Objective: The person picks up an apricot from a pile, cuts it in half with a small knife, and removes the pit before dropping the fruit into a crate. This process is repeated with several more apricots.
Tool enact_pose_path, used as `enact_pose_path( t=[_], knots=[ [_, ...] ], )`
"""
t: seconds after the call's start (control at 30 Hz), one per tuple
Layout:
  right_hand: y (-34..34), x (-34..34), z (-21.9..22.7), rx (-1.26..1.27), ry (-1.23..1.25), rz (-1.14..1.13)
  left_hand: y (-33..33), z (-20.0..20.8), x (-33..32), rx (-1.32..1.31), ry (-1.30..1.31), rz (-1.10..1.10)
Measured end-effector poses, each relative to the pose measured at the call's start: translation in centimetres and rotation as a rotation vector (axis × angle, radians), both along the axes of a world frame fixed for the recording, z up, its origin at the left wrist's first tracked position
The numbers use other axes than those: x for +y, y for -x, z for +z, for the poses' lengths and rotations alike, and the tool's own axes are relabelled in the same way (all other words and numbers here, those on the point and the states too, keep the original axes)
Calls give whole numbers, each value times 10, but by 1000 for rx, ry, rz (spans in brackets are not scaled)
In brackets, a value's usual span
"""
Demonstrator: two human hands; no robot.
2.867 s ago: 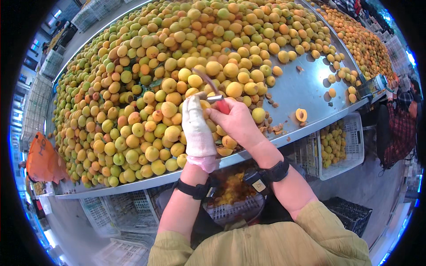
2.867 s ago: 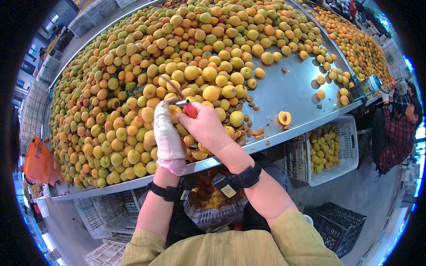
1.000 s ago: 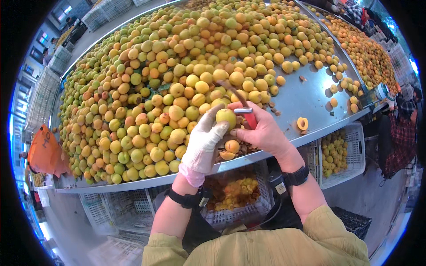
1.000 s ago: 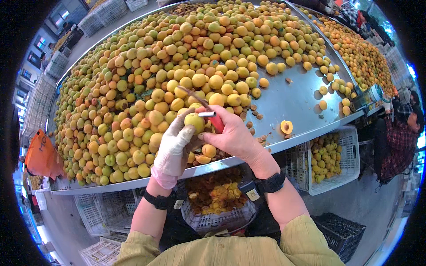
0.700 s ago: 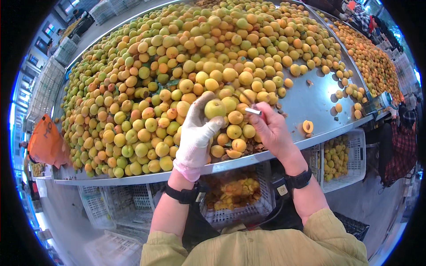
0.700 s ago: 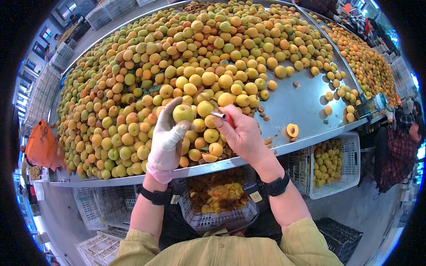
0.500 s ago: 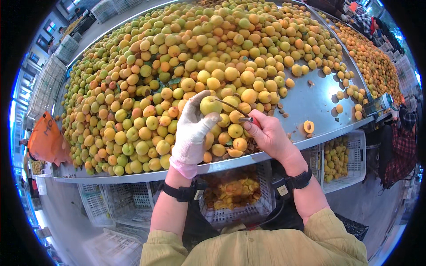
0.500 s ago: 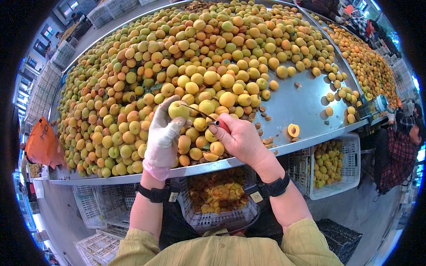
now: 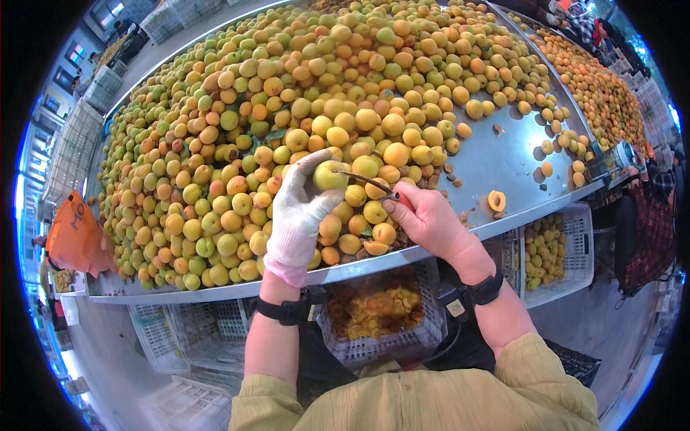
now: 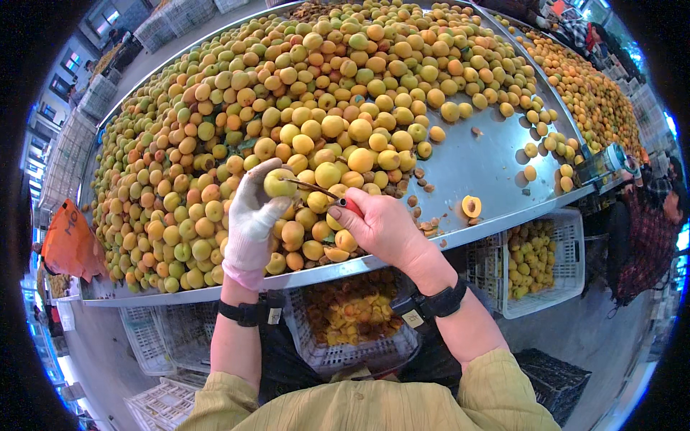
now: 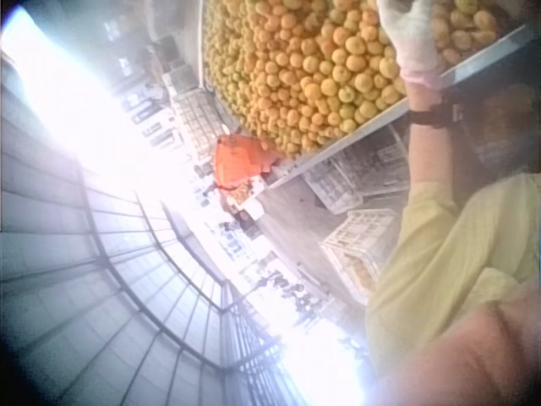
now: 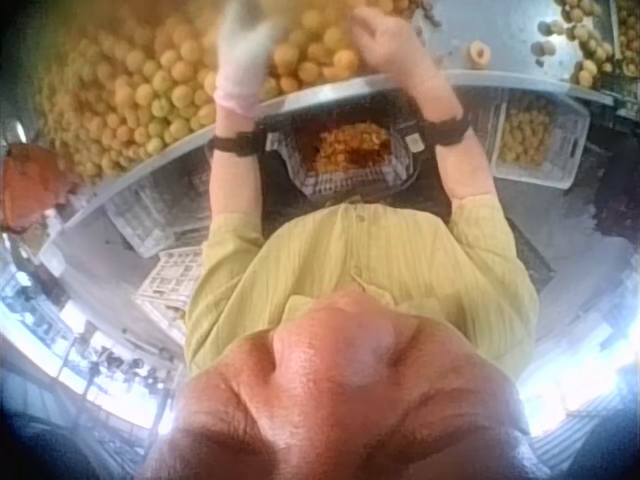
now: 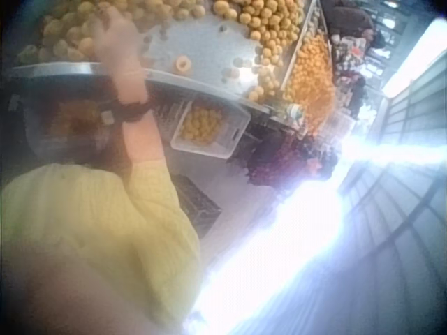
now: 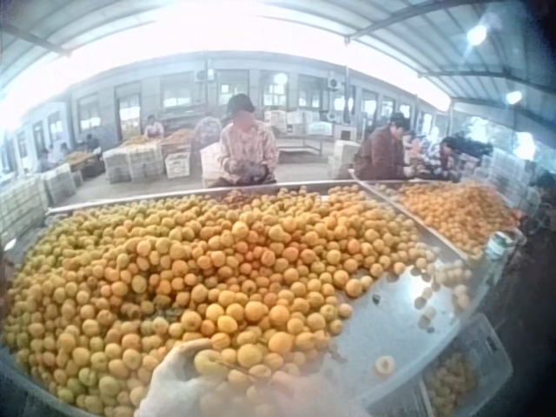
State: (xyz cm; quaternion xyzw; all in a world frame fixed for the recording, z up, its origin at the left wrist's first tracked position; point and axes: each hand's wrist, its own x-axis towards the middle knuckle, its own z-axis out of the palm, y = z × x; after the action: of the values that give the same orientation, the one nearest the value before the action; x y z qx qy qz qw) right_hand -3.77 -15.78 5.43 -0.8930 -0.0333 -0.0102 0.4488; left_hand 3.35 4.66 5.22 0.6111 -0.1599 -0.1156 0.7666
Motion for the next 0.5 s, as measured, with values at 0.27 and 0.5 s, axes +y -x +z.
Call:
enact_pose_path(
  t=[0.27,0.5],
  knots=[
    [-3,10,-1,-109,-49,-34,7,8,-10,154,165,13],
    [3,26,-7,-8,-133,-61,19,-5,-22,252,337,-33]
  ],
)
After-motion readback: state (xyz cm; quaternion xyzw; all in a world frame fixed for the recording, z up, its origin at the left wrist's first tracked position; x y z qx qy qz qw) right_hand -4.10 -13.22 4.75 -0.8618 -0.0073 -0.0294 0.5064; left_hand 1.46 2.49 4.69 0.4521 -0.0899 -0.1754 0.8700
